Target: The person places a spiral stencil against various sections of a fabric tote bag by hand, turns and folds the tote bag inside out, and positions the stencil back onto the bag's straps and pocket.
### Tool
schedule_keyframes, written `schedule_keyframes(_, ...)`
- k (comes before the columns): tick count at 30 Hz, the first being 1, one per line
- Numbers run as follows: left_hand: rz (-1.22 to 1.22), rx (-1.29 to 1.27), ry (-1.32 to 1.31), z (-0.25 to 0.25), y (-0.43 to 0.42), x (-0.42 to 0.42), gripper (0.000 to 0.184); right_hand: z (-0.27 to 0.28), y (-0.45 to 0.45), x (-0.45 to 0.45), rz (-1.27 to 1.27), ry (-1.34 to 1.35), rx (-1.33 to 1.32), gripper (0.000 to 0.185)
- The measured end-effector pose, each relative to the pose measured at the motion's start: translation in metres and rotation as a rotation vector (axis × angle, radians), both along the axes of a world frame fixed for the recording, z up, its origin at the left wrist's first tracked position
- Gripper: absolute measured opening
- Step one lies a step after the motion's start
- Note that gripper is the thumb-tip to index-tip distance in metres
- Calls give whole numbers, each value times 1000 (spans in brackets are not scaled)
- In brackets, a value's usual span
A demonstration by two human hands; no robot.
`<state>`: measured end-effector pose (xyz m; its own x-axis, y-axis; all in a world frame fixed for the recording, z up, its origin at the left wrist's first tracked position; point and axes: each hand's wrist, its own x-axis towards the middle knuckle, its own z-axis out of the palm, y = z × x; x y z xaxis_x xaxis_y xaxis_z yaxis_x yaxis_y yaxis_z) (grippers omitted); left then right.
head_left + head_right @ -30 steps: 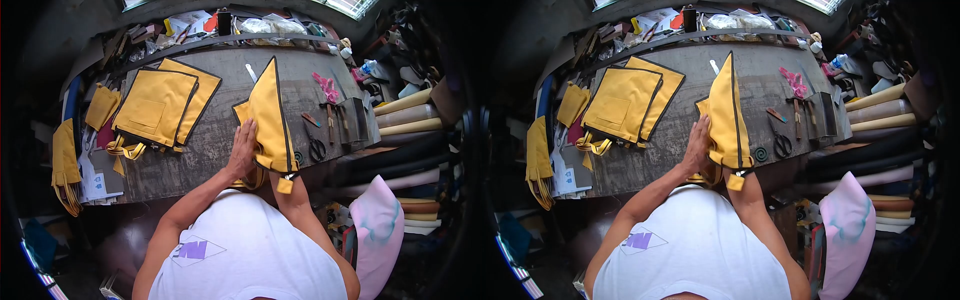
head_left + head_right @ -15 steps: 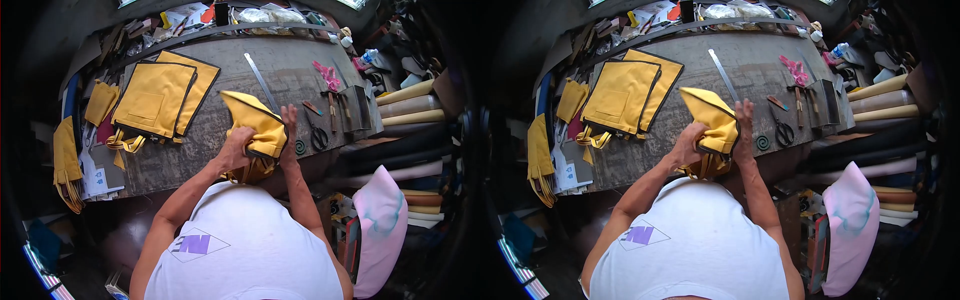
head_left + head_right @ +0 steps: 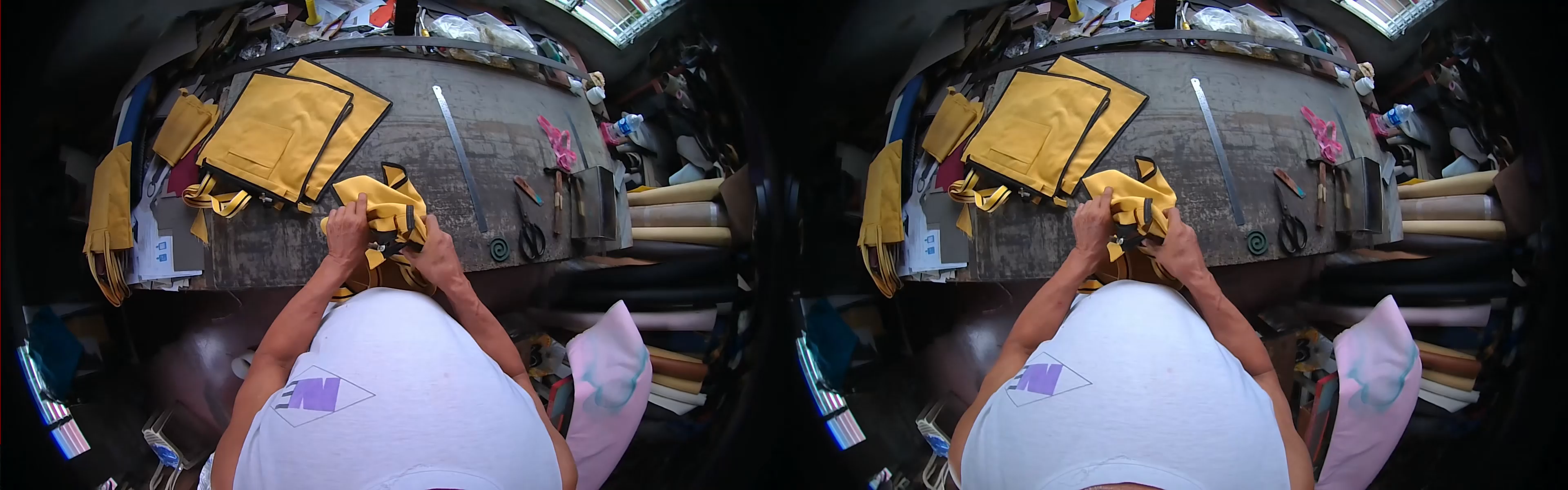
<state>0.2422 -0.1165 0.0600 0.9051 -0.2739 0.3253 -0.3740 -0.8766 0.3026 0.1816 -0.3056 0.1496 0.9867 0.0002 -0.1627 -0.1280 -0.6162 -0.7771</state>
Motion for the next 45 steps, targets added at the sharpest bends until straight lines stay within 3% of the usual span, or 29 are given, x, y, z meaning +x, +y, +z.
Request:
schedule_keyframes(2,-6,-107,-33,17,0,-6,54,-14,5,-5,-9,-73,-260,49)
schedule_keyframes(5,7,-237,-105,27,-2,-4,67,-9,4,-3,94,-122,-421,48)
schedule_keyframes(7,27,-288,-228,49,-4,0,71,-6,4,-1,92,-120,-443,49)
schedule_keyframes(9,-48,-315,-191,64,-2,6,76,2,0,3,107,-129,-446,50)
schedule_keyframes(12,-138,-349,-98,81,-1,7,77,9,-13,11,152,-82,-242,60)
schedule_keyframes(15,-175,-337,29,89,1,13,79,31,-20,17,142,-228,-247,79)
schedule_keyframes(16,-173,-342,95,97,0,14,82,37,-17,22,100,-431,-225,92)
schedule_keyframes(19,-188,-395,229,115,-14,18,88,9,-9,46,152,-377,242,91)
schedule_keyframes(20,-197,-435,237,116,-18,18,90,-4,-10,52,133,-192,511,85)
schedule_keyframes(22,-211,-481,277,121,-22,20,86,-22,-8,59,131,-358,470,85)
schedule_keyframes(24,-140,-310,73,117,-18,23,79,-24,-16,67,209,-719,77,82)
schedule_keyframes(27,-72,-166,-17,100,-6,20,66,-2,-10,66,-106,-526,-90,82)
schedule_keyframes(29,-99,-72,-63,103,0,14,62,-14,-14,70,-2,-580,-302,86)
schedule_keyframes(32,-43,-161,-80,108,17,31,57,12,-1,51,115,-377,-249,95)
schedule_keyframes(35,-82,-190,-98,117,15,33,58,18,12,45,135,-74,-355,76)
schedule_keyframes(36,-114,-190,-104,119,12,26,58,8,8,55,88,86,-412,47)
schedule_keyframes(40,-161,-321,-19,97,11,7,70,8,-8,52,133,-276,-395,32)
schedule_keyframes(43,-92,-351,66,94,0,-14,79,1,-5,50,41,-411,55,31)
schedule_keyframes(45,-1,-264,117,85,-8,-20,80,8,-3,50,184,-581,-29,32)
